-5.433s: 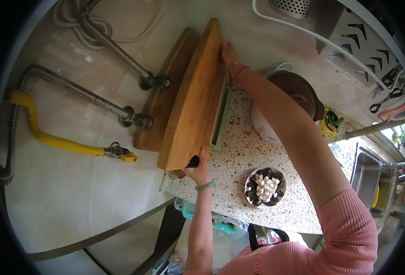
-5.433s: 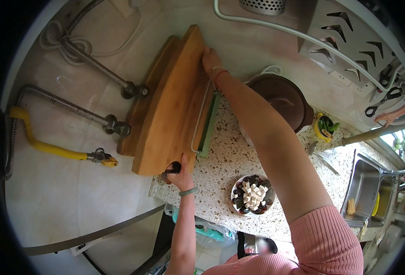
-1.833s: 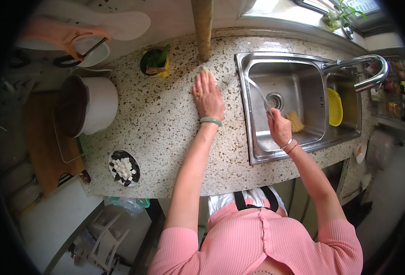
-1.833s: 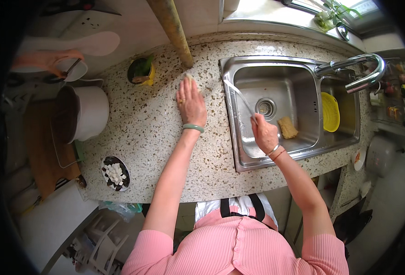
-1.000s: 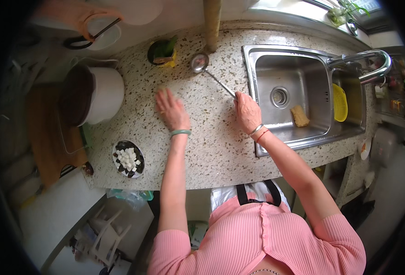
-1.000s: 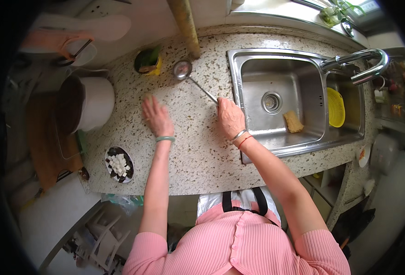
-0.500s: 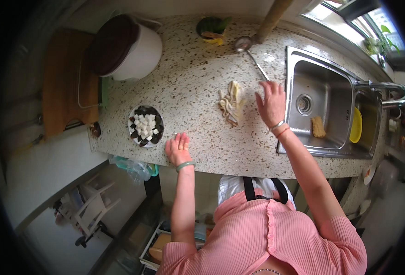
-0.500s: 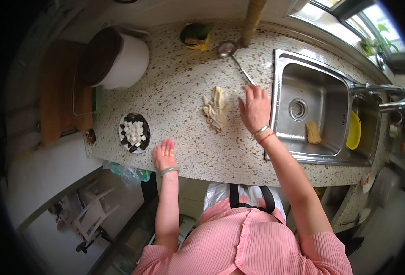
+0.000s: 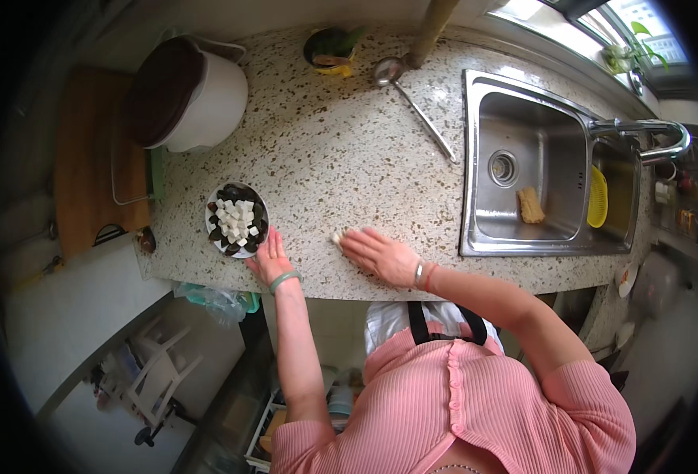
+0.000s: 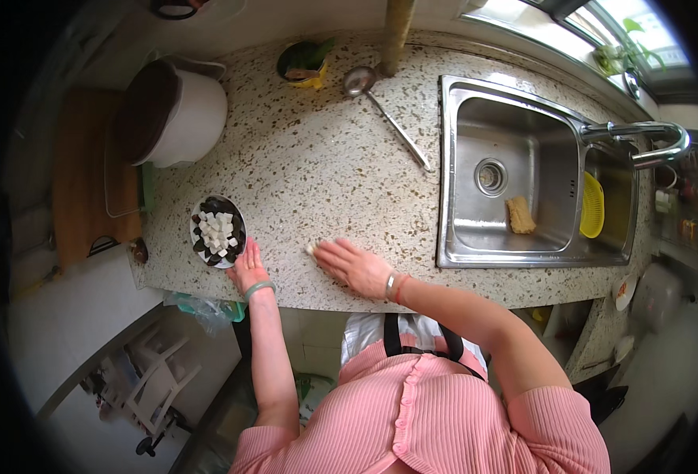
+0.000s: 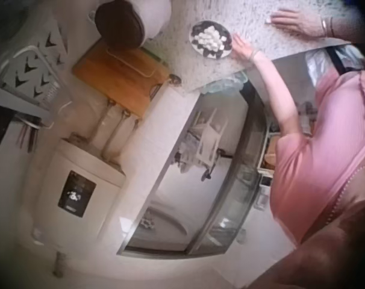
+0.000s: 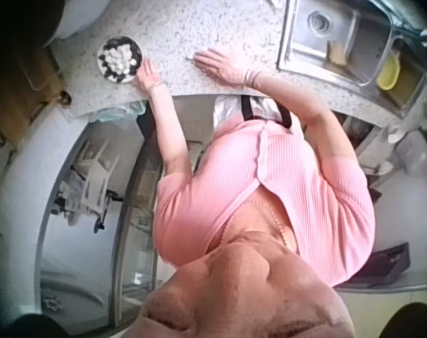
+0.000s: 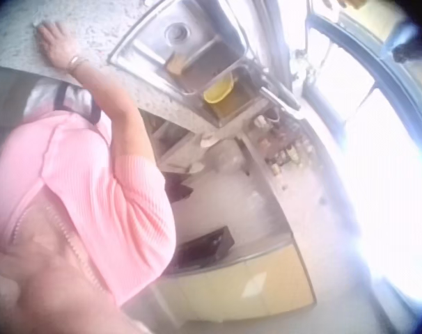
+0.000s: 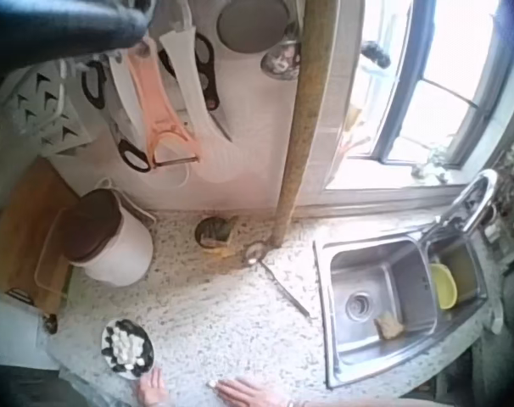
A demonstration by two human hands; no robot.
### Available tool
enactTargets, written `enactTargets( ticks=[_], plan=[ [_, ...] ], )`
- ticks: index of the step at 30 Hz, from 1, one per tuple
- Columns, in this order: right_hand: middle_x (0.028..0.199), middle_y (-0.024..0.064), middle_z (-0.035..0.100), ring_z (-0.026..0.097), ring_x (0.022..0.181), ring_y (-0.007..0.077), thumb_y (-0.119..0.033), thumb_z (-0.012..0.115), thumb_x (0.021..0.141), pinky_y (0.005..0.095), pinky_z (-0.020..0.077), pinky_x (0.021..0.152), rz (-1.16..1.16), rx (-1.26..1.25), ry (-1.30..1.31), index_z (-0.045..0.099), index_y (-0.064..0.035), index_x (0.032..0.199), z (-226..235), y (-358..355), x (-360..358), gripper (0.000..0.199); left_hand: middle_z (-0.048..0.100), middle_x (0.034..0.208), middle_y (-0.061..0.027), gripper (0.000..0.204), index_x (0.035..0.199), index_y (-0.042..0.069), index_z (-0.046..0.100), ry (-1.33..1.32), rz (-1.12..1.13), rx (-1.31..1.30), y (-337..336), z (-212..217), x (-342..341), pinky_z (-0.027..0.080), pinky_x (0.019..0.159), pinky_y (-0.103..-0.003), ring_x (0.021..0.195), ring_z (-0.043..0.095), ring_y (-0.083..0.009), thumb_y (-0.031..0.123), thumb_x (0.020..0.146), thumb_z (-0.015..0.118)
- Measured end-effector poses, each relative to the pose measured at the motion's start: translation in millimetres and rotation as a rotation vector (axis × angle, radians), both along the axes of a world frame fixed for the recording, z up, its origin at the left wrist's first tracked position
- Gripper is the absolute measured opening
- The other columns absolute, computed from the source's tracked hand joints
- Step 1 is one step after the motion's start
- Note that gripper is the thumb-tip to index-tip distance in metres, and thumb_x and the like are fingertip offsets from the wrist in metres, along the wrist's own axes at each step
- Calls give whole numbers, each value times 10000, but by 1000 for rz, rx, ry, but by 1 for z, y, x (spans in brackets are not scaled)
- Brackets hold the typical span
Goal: The person chops red peppers and garlic on a wooden cutting board using a cleaver. They transfer the chopped ingredients into a white bowl, then wash the knife and cutting board in the sink. Finally, they wipe the cutting board and the countertop with a cloth.
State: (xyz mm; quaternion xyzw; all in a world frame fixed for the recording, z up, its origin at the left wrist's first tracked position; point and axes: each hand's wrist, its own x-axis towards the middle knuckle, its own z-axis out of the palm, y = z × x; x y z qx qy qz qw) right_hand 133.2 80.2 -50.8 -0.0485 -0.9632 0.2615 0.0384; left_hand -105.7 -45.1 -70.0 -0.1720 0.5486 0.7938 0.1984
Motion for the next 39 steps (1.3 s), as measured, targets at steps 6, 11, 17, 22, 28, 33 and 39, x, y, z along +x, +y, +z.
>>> enactTargets(
  ticks=[6,11,17,22,28,33,39],
  plan=[
    [1556,67,233,170,1449,215,-181,470,929,431,128,1191,-158,117,-160,325,-121,1464,10,40,73,557,518,1209,-214,518,1365,154,267,-99,-116,15,20,7,57,516,943,-475,1056,595,-382,19,908,470],
    [1570,64,198,156,1455,209,-150,415,933,381,117,1188,-544,254,-305,289,-87,1475,15,81,103,561,496,1258,-223,685,1468,220,110,-128,-225,1,38,17,107,498,957,-481,1062,591,-385,15,919,466],
    [1540,122,258,207,1437,263,-129,411,929,393,163,1175,-769,171,-211,306,-26,1453,1,33,114,545,494,1282,-218,667,1476,226,71,-94,-278,-39,49,16,140,488,964,-472,1087,584,-369,61,960,460],
    [1398,171,421,399,1303,320,-87,560,853,422,327,1079,-949,-140,199,416,19,1354,5,13,166,532,509,1253,-249,587,1446,99,155,-43,-284,-100,48,30,167,504,932,-437,1086,580,-351,153,979,507],
    [1331,185,474,420,1280,325,-148,566,860,436,329,1076,-724,-313,100,464,30,1292,25,18,210,478,573,1228,-115,298,1238,24,543,616,-1100,-382,70,51,297,417,1011,-368,1124,553,-216,151,971,512],
    [1415,207,403,305,1382,326,-192,445,885,421,276,1128,-696,-115,76,440,59,1314,4,14,200,496,584,1239,-140,334,1274,-7,531,1019,-1166,-510,105,55,345,407,999,-353,1153,541,-236,139,975,497],
    [1397,209,429,363,1348,336,-128,521,839,399,352,1080,-855,-196,289,466,58,1292,-15,77,172,493,550,1273,-139,355,1295,19,514,996,-1158,-531,151,45,321,444,946,-351,1152,539,-239,144,963,529]
  ],
)
